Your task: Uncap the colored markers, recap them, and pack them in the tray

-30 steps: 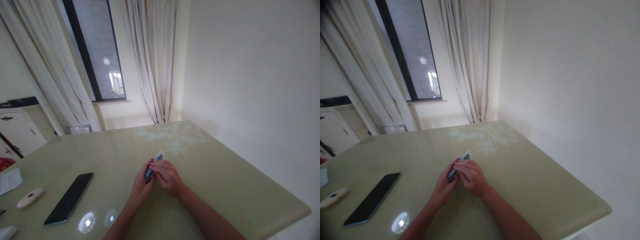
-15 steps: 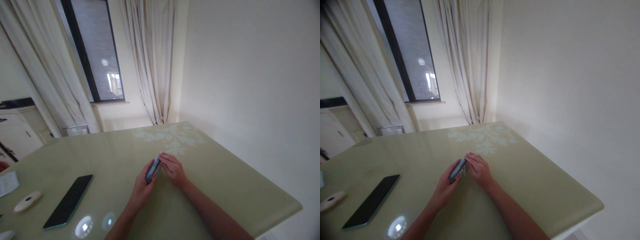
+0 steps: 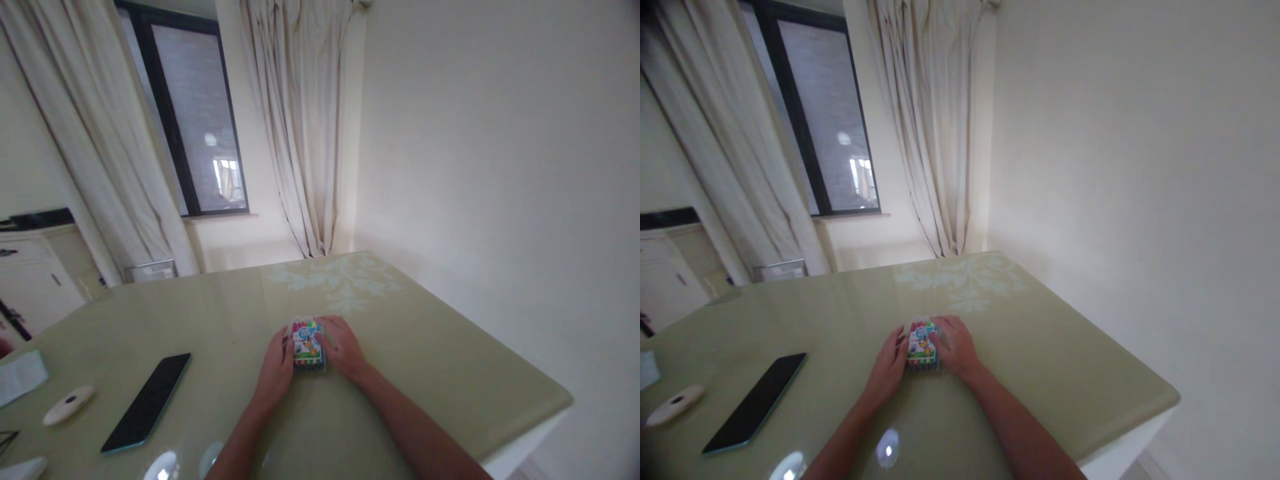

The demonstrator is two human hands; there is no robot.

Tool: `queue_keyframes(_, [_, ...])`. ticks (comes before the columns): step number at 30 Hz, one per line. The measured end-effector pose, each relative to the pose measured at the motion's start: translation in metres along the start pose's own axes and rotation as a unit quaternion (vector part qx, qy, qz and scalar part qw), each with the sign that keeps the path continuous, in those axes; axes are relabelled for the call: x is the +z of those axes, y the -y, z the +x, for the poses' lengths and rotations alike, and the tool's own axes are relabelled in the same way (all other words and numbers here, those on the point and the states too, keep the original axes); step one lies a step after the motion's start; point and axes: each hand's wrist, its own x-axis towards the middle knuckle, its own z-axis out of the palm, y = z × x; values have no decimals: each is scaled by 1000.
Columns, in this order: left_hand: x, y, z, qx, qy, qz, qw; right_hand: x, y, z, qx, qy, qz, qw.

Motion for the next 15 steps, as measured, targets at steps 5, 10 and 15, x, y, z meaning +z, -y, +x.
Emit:
queue_keyframes(5, [0,11,4,-2,14,-43,999,24,36,-11,-65,142,-107,982])
queue_keyframes(10, [0,5,0,-14,-5,-21,1000,19,13,-7,54,100,-192,975])
queue_keyframes(15, [-4,-1,-1,-6,11,17,1000,-40,-49,7,189,60,-312,929])
